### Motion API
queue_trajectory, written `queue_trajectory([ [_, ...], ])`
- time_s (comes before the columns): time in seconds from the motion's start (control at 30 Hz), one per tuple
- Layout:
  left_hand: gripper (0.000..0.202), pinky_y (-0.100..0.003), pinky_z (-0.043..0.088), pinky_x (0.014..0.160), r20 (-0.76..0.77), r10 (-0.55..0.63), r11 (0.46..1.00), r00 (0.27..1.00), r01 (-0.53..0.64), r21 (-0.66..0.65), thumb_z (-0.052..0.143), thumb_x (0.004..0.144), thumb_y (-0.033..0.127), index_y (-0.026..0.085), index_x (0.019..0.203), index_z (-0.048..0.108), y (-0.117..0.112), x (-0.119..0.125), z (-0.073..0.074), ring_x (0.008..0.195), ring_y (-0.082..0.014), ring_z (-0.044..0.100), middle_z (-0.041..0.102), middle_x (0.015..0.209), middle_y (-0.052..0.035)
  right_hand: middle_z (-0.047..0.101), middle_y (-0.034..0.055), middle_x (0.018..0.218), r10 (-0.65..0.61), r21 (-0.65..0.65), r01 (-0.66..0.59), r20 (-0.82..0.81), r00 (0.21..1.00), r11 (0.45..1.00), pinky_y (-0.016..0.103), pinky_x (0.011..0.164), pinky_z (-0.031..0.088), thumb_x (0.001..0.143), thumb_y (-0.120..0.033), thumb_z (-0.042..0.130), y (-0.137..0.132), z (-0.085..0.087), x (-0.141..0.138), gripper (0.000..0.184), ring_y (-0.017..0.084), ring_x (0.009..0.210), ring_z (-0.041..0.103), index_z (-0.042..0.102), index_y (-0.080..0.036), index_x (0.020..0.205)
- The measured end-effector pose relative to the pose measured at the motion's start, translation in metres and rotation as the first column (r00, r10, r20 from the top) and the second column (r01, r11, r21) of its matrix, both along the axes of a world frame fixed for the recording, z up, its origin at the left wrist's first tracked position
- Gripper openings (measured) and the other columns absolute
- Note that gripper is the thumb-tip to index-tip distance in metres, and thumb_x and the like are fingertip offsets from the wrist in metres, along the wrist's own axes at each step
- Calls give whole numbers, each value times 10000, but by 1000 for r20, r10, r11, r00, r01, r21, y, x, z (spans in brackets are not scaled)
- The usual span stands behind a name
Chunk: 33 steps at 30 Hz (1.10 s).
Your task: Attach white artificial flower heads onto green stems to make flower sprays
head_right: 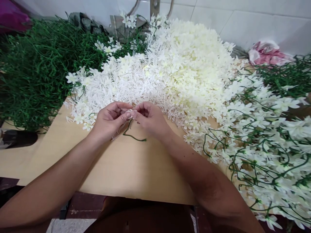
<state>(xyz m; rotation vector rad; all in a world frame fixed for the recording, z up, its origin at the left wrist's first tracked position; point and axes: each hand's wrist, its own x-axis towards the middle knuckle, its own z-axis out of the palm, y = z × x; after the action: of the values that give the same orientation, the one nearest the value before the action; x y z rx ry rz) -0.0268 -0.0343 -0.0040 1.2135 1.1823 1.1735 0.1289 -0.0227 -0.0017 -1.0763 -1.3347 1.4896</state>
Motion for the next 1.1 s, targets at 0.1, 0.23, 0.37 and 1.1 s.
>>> queue_trajectory([
  [0.1,233,-232,483,635,26,4,999,1000,-3,-43,803,698,305,181,851,678,1,-2,3,623,-100,583,631,666,19,588,-37,616,41,-41,-43,-58,997,998,251,569,488,613,-541,827,2,-1,3,434,80,572,530,601,-185,716],
  [0.23,224,-234,510,674,87,18,996,996,-10,-93,811,675,259,175,837,682,1,-1,7,631,-95,601,656,687,18,598,-30,634,72,-83,-80,-102,992,993,247,568,482,624,-539,817,4,-4,6,420,84,582,541,629,-187,754],
  [0.37,256,-229,509,664,149,15,992,989,4,-127,830,647,285,166,816,678,0,0,7,649,-99,606,671,712,4,592,-29,638,92,-52,-97,-93,991,994,249,575,468,658,-514,802,4,-5,7,386,83,588,526,636,-183,765],
  [1.1,337,-177,426,527,335,-5,971,942,84,-222,881,581,333,162,775,666,4,-7,5,562,-62,528,609,646,28,594,-23,661,78,15,-77,-61,995,997,256,589,460,651,-552,793,2,-2,3,430,90,609,525,615,-179,770],
])
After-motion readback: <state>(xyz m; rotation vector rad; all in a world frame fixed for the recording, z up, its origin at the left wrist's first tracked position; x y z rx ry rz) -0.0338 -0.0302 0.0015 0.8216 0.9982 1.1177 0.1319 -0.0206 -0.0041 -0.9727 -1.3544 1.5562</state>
